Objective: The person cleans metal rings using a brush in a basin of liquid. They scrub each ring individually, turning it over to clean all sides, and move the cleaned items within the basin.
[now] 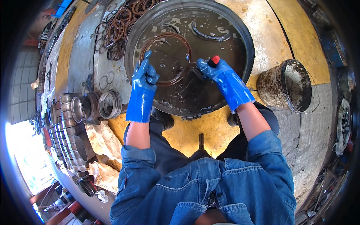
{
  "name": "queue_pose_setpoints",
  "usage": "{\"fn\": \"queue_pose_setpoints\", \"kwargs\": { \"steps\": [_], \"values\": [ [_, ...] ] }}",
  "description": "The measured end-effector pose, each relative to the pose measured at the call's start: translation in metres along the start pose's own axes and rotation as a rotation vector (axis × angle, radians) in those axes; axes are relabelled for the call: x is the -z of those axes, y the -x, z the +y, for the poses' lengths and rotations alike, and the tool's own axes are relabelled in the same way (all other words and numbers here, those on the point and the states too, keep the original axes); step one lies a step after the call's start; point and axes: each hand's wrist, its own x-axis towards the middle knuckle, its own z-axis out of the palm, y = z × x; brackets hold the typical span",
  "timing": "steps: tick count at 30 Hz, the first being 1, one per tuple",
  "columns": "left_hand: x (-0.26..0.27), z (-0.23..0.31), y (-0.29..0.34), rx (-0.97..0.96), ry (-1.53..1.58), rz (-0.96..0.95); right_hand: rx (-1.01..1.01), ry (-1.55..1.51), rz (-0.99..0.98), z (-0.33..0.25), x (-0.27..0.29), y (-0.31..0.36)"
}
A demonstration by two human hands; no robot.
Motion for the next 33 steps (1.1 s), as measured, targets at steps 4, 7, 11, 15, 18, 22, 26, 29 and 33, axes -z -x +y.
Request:
{"fn": "queue_pose_setpoints", "kwargs": {
  "steps": [4,7,11,15,18,22,26,29,33],
  "values": [
    [0.005,-0.009,0.001,0.078,0.231,-0.108,0.135,-0.264,-0.168,-0.011,-0.006,0.023],
    [0.008,-0.007,-0.004,0.057,-0.118,-0.021,0.123,-0.052,-0.13,-0.014,0.002,0.017],
    [0.01,0.001,-0.001,-0.266,-1.037,0.016,0.155,0.42,-0.077,-0.03,0.011,0.021],
    [-0.031,-0.006,0.016,-0.331,-1.271,-0.211,0.417,0.84,0.017,-0.015,0.004,0.013],
    [-0.039,-0.011,0.02,0.02,-1.129,-0.304,0.563,0.947,0.082,-0.009,-0.011,0.01],
    [-0.035,-0.005,0.007,0.273,-0.845,-0.012,0.294,0.433,0.179,0.004,0.007,0.003],
    [0.005,0.011,0.004,0.304,-0.467,0.174,0.056,0.329,0.183,-0.008,0.003,0.003],
    [0.015,0.006,-0.002,0.301,-0.379,0.153,0.231,0.073,0.064,-0.031,-0.009,0.02],
    [-0.009,-0.002,-0.001,0.32,-0.414,0.169,0.855,-0.002,0.081,-0.033,-0.03,0.014]
  ]
}}
